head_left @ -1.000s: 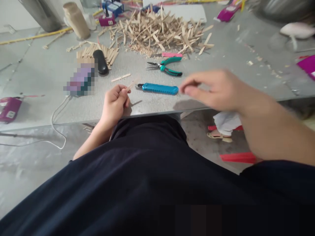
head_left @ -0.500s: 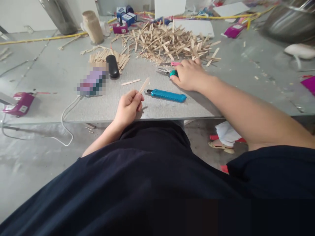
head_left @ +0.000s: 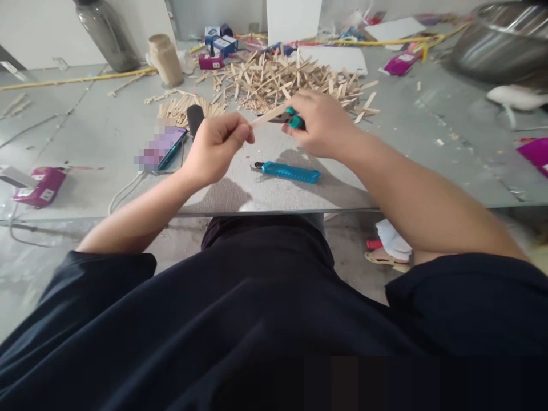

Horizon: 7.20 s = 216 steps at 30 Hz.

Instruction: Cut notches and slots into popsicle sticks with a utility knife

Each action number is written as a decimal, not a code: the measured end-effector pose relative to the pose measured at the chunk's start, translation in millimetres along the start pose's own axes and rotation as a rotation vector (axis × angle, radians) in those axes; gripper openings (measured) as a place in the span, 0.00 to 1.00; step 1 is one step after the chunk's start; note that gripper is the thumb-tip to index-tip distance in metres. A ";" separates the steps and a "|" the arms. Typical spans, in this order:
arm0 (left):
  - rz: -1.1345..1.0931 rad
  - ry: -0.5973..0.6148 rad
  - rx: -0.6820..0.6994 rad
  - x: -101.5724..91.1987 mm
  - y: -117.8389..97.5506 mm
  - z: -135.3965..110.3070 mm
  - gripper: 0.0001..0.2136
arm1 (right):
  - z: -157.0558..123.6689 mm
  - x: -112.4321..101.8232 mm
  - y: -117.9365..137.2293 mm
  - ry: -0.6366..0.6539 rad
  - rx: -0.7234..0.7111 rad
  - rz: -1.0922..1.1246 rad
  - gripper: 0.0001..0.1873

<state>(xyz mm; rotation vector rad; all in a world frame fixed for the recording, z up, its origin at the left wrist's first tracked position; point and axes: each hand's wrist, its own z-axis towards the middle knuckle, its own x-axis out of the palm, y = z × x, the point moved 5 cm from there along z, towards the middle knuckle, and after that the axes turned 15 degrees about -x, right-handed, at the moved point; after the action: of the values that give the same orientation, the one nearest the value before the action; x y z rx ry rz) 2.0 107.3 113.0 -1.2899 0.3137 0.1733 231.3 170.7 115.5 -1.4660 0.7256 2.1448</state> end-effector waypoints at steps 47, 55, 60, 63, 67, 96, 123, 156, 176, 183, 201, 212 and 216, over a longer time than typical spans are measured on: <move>-0.334 0.299 -0.376 31.2 52.2 33.5 0.24 | -6.7 14.8 8.8 0.088 -0.039 -0.068 0.30; -0.531 0.405 -0.565 46.4 46.8 18.3 0.29 | -8.7 20.9 14.4 0.001 0.049 -0.115 0.36; -0.571 0.420 -0.489 52.2 41.2 15.3 0.30 | -7.6 24.0 16.1 -0.017 0.098 -0.130 0.32; -0.597 0.374 -0.472 54.6 41.3 14.4 0.28 | -5.7 30.6 11.8 -0.048 0.096 -0.113 0.34; -0.648 0.396 -0.457 58.6 43.3 11.7 0.26 | -0.5 48.4 0.2 -0.099 0.022 -0.105 0.26; -0.255 0.335 -0.100 40.1 55.9 33.6 0.20 | 4.5 57.2 -18.4 -0.096 -0.296 0.278 0.21; -0.312 0.174 -0.286 41.9 60.5 30.5 0.13 | 2.5 55.2 -4.6 -0.136 -0.093 0.181 0.19; -0.113 -0.050 -0.122 10.6 64.1 62.1 0.16 | 3.9 59.7 -27.5 -0.009 -0.126 0.199 0.20; -0.117 -0.073 -0.185 16.5 71.5 58.0 0.18 | -0.8 48.5 -15.8 -0.007 -0.080 0.180 0.22; 0.100 0.014 -0.139 11.2 73.9 65.2 0.14 | 0.4 46.9 -25.1 -0.010 -0.061 0.074 0.22; -0.033 -0.119 -0.108 3.7 61.2 50.6 0.15 | 0.9 49.5 -61.4 -0.144 -0.008 -0.007 0.22; -0.213 -0.019 -0.209 12.1 68.1 50.0 0.15 | 2.3 44.2 -39.3 -0.195 -0.070 -0.014 0.18; -0.236 0.000 -0.251 17.4 60.4 44.7 0.16 | 2.9 39.8 -31.7 -0.225 -0.022 -0.017 0.15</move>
<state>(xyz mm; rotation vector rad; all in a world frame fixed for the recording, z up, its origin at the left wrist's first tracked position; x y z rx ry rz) 6.2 165.9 63.0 -1.5635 0.1400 0.0121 235.4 199.3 73.6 -1.2097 0.6076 2.2640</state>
